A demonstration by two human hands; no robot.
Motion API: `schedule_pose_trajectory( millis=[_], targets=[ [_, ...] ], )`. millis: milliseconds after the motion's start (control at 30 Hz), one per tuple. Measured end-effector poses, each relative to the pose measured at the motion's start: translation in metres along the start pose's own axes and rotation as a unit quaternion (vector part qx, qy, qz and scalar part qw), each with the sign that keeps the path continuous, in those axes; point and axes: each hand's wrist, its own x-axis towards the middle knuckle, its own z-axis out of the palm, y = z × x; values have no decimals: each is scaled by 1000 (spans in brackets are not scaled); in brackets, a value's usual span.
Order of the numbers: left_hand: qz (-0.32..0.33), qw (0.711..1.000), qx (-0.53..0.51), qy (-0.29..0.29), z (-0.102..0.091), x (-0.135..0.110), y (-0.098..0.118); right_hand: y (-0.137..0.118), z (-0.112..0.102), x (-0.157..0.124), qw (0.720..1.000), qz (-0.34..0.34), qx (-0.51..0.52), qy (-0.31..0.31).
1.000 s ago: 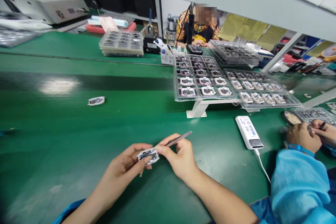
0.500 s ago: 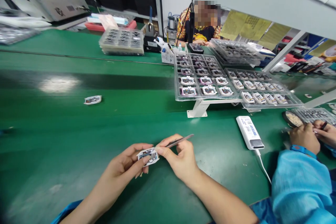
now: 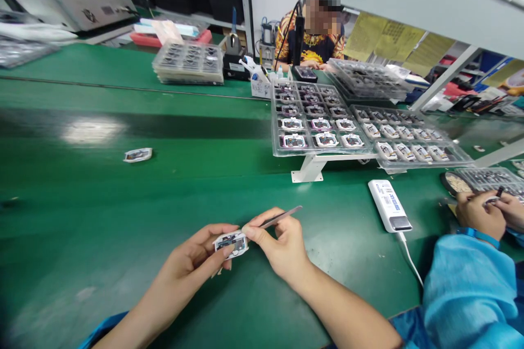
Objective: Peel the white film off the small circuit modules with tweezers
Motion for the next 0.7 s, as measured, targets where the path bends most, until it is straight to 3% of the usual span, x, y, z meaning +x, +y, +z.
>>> schedule_pose_trajectory(
  millis=[400,700],
  targets=[
    [8,1000,-5,4,-1,0,1,0,-1,0,999,-10,-33,2],
    [9,1000,-22,20,0,-1,1,-4,0,-4,991,-81,-103,-6]
  ],
)
